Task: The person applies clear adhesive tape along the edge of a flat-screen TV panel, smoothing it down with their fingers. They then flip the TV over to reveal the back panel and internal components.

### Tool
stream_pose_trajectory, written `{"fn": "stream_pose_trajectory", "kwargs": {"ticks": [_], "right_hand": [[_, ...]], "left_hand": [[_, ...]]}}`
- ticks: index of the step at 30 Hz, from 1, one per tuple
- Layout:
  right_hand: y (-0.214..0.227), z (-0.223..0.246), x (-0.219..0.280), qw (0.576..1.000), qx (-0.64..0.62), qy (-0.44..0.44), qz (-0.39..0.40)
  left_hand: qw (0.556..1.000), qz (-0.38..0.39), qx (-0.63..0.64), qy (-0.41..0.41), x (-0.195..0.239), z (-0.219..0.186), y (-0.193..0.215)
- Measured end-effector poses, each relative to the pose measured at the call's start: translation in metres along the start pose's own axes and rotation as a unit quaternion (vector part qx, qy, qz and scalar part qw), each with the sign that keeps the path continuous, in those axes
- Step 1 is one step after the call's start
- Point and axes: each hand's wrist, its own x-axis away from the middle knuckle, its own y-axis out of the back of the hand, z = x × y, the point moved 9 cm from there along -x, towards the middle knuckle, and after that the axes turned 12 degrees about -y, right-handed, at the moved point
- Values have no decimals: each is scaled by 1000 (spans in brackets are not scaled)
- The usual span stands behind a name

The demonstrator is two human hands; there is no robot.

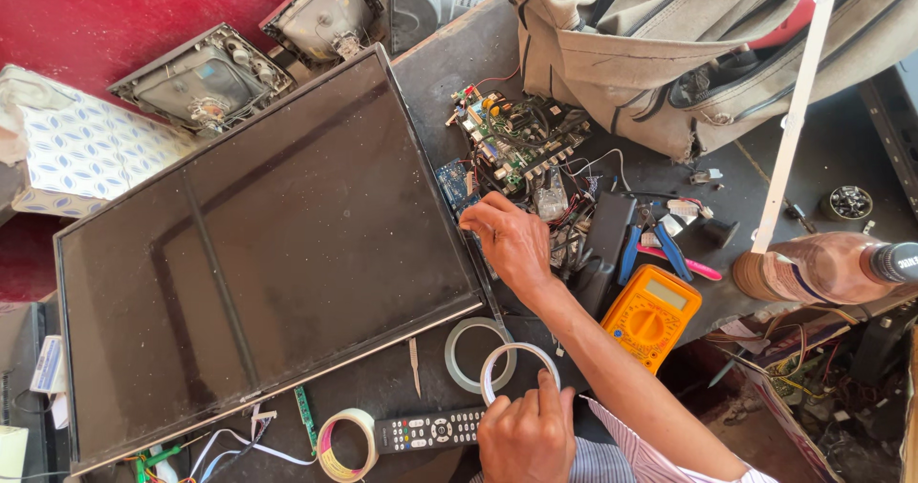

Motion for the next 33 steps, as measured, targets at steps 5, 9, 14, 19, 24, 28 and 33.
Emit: {"fn": "stream_pose_trajectory", "kwargs": {"ticks": [5, 9, 14, 19, 24, 28, 33], "right_hand": [[-3, 3, -1, 1000, 7, 3, -3], [-5, 4, -1, 1000, 11, 0, -5], [-6, 3, -1, 1000, 23, -4, -10], [-5, 4, 0, 1000, 12, -1, -16], [-5, 4, 1, 1000, 9, 0, -23], [-4, 5, 2, 1000, 0, 0, -26], [-5, 5, 2, 1000, 5, -7, -29]], "left_hand": [[1000, 10, 5, 6, -2, 2, -3], [1000, 16, 8, 14, -2, 4, -5], [1000, 15, 7, 11, -3, 5, -5], [999, 29, 16, 20, -3, 7, -9], [1000, 14, 2, 12, -2, 5, -5], [1000, 16, 5, 12, -2, 6, -5], [1000, 18, 1, 12, -2, 7, -5]]}}
